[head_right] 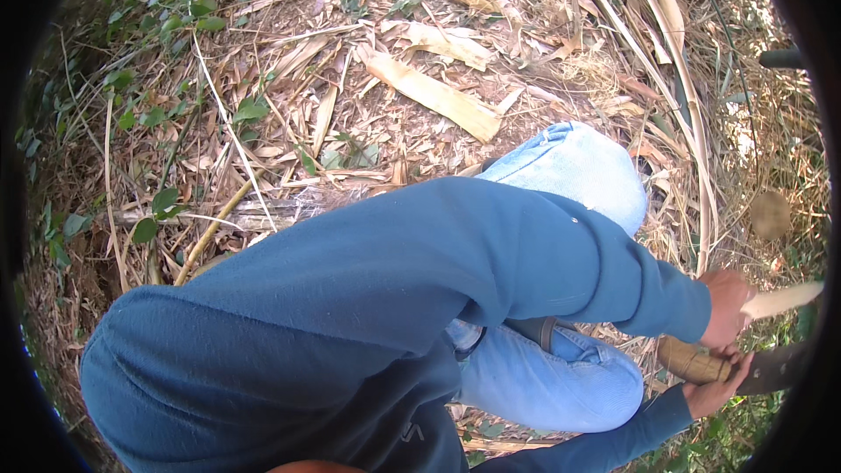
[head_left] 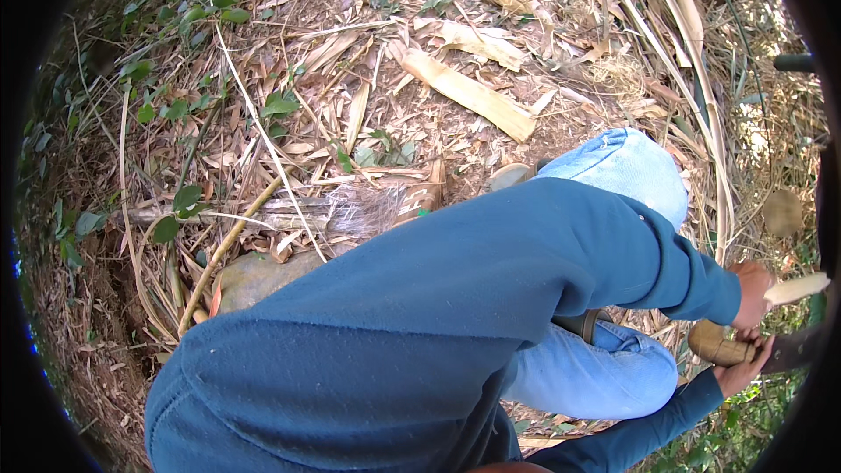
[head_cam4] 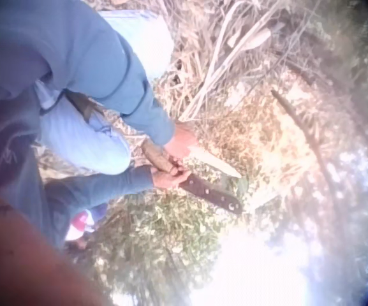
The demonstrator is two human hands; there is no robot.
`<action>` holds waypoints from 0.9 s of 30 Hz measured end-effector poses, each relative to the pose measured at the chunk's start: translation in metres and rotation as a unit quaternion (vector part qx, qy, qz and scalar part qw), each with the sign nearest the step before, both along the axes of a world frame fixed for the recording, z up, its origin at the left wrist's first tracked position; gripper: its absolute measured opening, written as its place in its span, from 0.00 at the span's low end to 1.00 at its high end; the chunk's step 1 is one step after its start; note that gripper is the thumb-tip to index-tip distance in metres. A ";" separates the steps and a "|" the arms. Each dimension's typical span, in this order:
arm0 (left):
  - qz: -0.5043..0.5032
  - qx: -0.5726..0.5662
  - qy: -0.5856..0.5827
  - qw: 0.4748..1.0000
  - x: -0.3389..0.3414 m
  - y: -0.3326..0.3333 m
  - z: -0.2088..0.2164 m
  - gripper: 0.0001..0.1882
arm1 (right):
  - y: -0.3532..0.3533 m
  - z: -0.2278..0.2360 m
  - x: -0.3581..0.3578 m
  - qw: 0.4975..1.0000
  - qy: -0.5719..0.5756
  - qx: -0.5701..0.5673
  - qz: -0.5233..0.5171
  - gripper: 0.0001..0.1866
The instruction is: The person sits on the ground and uses a machete to shave and shape a long piece of bamboo. They repeatedly strike the bamboo against their leg and refine its edges, producing thin shavings.
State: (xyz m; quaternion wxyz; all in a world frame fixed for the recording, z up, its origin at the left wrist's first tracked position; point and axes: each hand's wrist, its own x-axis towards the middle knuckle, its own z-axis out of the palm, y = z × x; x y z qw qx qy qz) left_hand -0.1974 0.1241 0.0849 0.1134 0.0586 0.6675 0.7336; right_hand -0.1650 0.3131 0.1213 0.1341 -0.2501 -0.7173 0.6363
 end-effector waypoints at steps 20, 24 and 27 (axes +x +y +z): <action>0.063 -0.261 0.340 0.901 0.016 -0.072 0.046 0.18 | -0.090 -0.025 -0.057 0.995 0.077 0.043 0.046 0.14; -0.184 -0.361 0.379 0.832 0.052 -0.074 0.127 0.17 | -0.082 -0.019 -0.062 0.999 0.018 0.005 0.026 0.15; -0.352 -0.343 0.429 0.758 0.072 -0.034 0.196 0.11 | -0.052 -0.049 -0.076 0.996 0.029 0.066 0.044 0.14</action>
